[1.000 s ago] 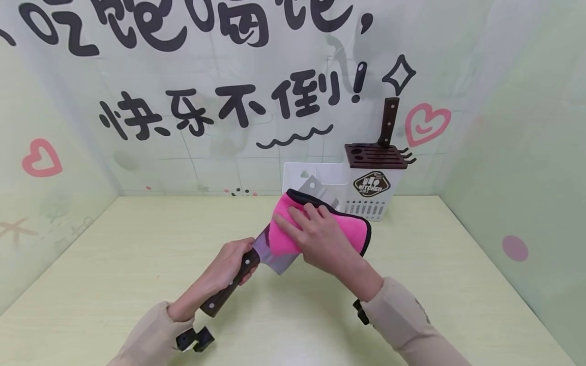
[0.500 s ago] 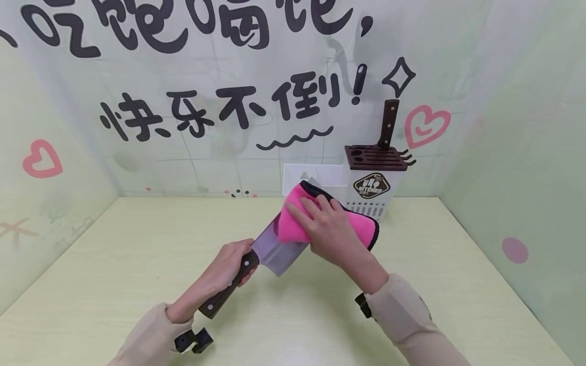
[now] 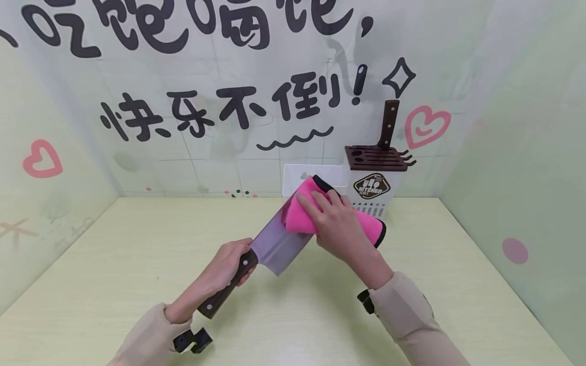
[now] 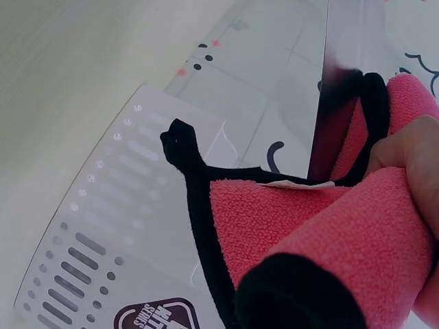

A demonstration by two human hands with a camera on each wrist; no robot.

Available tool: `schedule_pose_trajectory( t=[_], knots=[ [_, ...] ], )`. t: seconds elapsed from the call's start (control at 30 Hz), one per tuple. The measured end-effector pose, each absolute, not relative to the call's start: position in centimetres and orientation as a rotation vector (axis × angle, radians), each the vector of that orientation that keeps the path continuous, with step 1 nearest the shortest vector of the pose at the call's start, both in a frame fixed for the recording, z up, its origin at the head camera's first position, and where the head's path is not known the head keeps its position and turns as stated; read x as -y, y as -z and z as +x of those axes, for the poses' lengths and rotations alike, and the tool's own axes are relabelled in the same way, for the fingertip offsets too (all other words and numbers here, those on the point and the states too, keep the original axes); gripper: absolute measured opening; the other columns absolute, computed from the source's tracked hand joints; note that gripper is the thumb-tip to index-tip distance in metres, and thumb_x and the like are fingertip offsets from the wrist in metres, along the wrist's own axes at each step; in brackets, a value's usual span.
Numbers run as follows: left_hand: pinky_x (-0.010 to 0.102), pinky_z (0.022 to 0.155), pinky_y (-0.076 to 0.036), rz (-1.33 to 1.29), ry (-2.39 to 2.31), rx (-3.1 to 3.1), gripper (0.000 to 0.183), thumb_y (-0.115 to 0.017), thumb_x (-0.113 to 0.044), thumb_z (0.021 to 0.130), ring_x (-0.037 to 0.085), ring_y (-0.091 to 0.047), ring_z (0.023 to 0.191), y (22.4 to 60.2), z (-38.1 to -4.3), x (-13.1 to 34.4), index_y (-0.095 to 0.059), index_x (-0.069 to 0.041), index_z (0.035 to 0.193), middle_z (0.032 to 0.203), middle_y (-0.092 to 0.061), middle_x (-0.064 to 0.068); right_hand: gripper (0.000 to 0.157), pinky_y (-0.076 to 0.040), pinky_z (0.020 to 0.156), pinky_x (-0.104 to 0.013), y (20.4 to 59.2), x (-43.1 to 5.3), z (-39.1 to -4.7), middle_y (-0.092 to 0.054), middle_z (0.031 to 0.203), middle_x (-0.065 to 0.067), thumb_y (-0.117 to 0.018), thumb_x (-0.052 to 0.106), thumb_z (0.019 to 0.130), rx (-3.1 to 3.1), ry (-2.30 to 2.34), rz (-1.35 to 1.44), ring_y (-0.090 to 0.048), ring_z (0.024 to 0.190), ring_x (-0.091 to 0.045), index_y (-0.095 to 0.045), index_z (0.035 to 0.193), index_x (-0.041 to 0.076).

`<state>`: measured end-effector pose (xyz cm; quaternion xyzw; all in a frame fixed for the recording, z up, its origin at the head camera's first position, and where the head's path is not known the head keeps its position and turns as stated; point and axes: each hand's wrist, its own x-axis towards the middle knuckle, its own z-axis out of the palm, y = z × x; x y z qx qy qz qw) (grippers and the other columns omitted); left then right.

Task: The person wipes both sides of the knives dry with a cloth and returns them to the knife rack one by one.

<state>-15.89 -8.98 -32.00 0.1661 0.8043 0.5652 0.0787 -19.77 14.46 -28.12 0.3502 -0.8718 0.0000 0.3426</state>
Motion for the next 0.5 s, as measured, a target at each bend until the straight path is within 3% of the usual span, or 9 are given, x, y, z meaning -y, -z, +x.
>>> schedule_pose_trajectory(
  t=[0.5],
  knots=[
    [0.023, 0.036, -0.037, 0.462, -1.722, -2.379, 0.027, -0.025, -0.009, 0.089, 0.012, -0.042, 0.037, 31.94, -15.91, 8.92, -0.046, 0.001, 0.076, 0.053, -0.048, 0.006, 0.077, -0.046, 0.071, -0.042, 28.53, -14.68, -19.79, -0.055, 0.110, -0.016, -0.079, 0.011, 0.053, 2.271, -0.040, 0.878, -0.050, 0.087, -0.032, -0.048, 0.123, 0.008]
  ],
)
